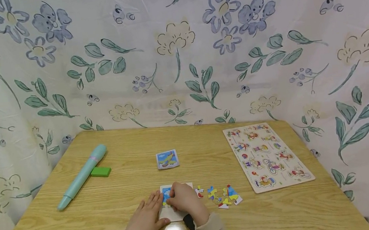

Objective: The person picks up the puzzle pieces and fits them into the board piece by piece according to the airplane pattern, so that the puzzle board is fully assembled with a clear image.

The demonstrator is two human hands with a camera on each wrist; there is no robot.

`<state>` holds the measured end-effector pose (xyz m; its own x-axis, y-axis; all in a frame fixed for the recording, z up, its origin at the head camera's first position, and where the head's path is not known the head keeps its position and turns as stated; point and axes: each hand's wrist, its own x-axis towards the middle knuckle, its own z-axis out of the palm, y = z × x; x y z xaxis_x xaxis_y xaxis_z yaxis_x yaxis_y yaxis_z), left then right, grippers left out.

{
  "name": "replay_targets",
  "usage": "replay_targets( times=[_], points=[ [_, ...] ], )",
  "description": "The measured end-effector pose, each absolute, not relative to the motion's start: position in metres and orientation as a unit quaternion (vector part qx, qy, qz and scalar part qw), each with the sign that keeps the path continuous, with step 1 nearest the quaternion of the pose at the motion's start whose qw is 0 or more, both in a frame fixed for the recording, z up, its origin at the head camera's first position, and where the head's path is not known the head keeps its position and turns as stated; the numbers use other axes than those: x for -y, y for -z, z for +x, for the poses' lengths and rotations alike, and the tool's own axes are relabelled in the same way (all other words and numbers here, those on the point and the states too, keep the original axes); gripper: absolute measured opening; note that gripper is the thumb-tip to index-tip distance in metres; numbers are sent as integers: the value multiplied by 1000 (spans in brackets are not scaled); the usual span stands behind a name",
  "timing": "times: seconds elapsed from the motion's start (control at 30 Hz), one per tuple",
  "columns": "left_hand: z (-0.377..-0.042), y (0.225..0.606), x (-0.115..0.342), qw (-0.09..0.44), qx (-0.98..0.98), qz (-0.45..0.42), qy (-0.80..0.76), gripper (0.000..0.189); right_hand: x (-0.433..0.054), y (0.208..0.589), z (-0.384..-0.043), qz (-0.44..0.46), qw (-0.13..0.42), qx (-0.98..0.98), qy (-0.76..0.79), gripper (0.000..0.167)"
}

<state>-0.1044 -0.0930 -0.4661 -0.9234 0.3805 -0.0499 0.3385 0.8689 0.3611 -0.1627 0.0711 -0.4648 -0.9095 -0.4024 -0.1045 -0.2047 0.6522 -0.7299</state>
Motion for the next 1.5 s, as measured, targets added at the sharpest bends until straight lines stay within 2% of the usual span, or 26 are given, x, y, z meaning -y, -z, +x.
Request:
replay_targets(
  times=[0.3, 0.57, 0.83, 1.17, 1.37, 1.5],
  points=[
    [-104, 466, 93, 58, -964, 186, -180, 79, -71, 465, -163, -182, 125, -901, 372, 14],
    [-104, 465, 92, 61, -964, 186, -179, 79, -96, 460, -169, -174, 206, -824, 498, 18],
    [-103, 465, 92, 58, -963, 183, -189, 80, -144, 460, -175, -138, 160, -844, 492, 19],
    [-103, 467, 92, 59, -962, 185, -191, 80, -189, 458, -167, -33, 70, -894, 442, 13],
    [-104, 468, 93, 51, -964, 181, -189, 80, -197, 457, -158, -7, 87, -912, 402, 39],
    [-104, 468, 92, 58, -963, 182, -189, 80, -194, 456, -153, -6, 90, -914, 394, 43]
  ],
)
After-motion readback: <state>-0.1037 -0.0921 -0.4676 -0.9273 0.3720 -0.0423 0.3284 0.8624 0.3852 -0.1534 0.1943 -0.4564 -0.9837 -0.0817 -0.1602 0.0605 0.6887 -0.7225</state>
